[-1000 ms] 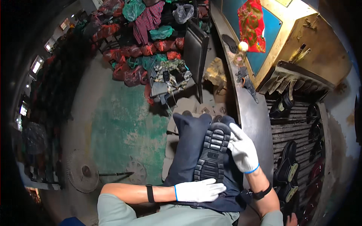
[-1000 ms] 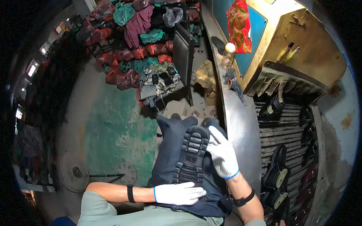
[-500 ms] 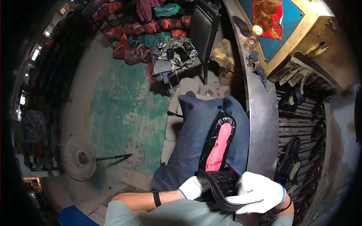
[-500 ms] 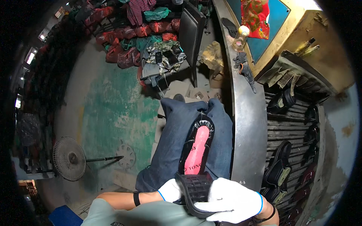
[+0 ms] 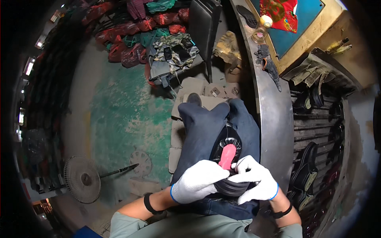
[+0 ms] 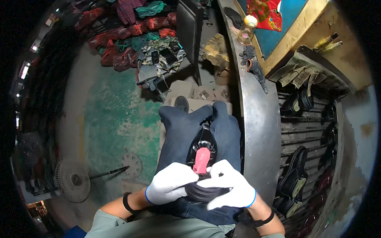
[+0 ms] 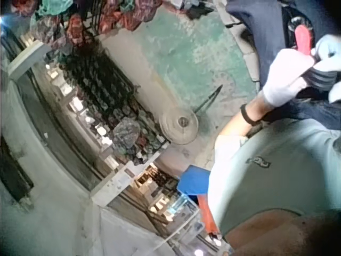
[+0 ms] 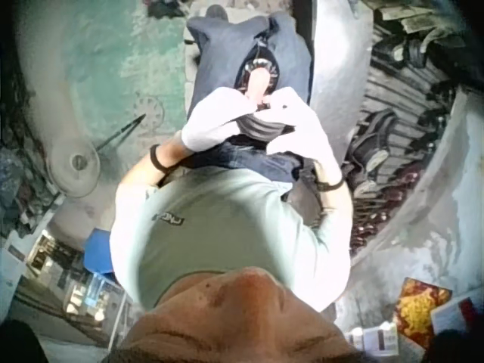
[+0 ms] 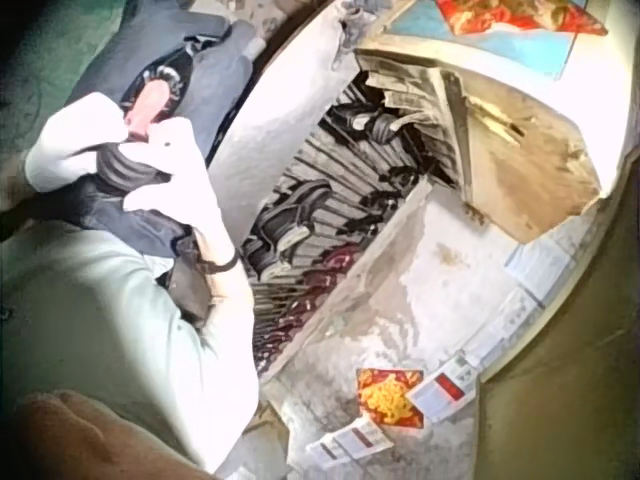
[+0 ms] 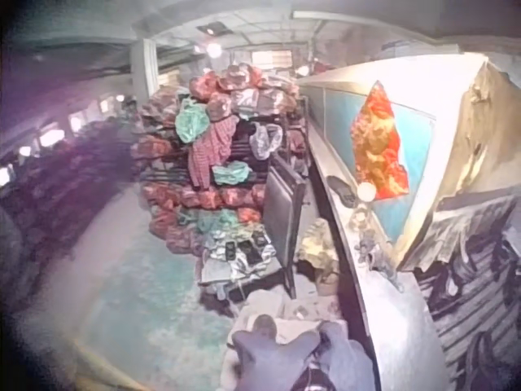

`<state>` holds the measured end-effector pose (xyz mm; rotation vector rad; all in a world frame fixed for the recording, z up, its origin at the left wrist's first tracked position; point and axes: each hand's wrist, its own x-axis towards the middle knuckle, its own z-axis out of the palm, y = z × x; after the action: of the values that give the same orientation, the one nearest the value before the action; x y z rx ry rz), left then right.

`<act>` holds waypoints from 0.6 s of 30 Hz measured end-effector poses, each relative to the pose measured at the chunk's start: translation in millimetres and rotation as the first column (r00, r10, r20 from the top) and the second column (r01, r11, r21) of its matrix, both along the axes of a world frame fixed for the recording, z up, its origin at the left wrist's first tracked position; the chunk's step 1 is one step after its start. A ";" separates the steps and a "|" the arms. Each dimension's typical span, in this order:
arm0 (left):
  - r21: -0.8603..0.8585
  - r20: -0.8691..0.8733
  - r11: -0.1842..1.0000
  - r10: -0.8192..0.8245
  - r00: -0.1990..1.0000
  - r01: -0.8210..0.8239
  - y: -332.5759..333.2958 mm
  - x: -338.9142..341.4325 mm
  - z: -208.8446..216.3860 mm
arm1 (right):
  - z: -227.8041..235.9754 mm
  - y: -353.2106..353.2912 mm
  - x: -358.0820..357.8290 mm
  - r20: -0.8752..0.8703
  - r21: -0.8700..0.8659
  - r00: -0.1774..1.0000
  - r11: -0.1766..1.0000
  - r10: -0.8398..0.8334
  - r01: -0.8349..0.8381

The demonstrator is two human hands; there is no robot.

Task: The person repeatedly brushes and wipes a black leather shoe with a brush and cloth, rotating it to cover different surfaces. The shoe is handled one at a time and placed back on a nearby rack after each cycle.

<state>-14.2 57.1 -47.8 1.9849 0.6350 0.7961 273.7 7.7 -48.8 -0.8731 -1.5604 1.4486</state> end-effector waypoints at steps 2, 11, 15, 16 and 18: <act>-0.054 0.008 0.997 0.058 0.998 -0.057 4.0 5.0 11.6 | -16.7 -11.7 -9.2 -0.143 -0.138 0.978 0.981 -0.154 0.134; -0.219 -0.239 0.921 0.270 0.933 -0.322 44.2 33.2 15.8 | -5.3 2.5 -53.9 0.039 -0.487 0.727 0.622 -0.685 0.613; -0.504 -0.422 0.761 0.195 0.886 -0.408 71.1 34.7 19.2 | -10.2 13.9 -32.4 0.417 -0.255 0.749 0.726 -0.514 0.639; -0.406 -0.433 0.789 0.278 0.858 -0.461 74.6 38.3 22.4 | -9.2 16.5 -28.5 0.510 -0.218 0.733 0.756 -0.450 0.617; -0.352 -0.498 0.839 0.208 0.842 -0.416 77.5 32.3 19.1 | 5.9 25.9 -27.2 0.561 -0.327 0.730 0.705 -0.391 0.629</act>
<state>18.2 134.6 -28.7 1.6411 1.3281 0.3243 246.5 33.6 -42.9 -1.9258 -1.0673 1.2666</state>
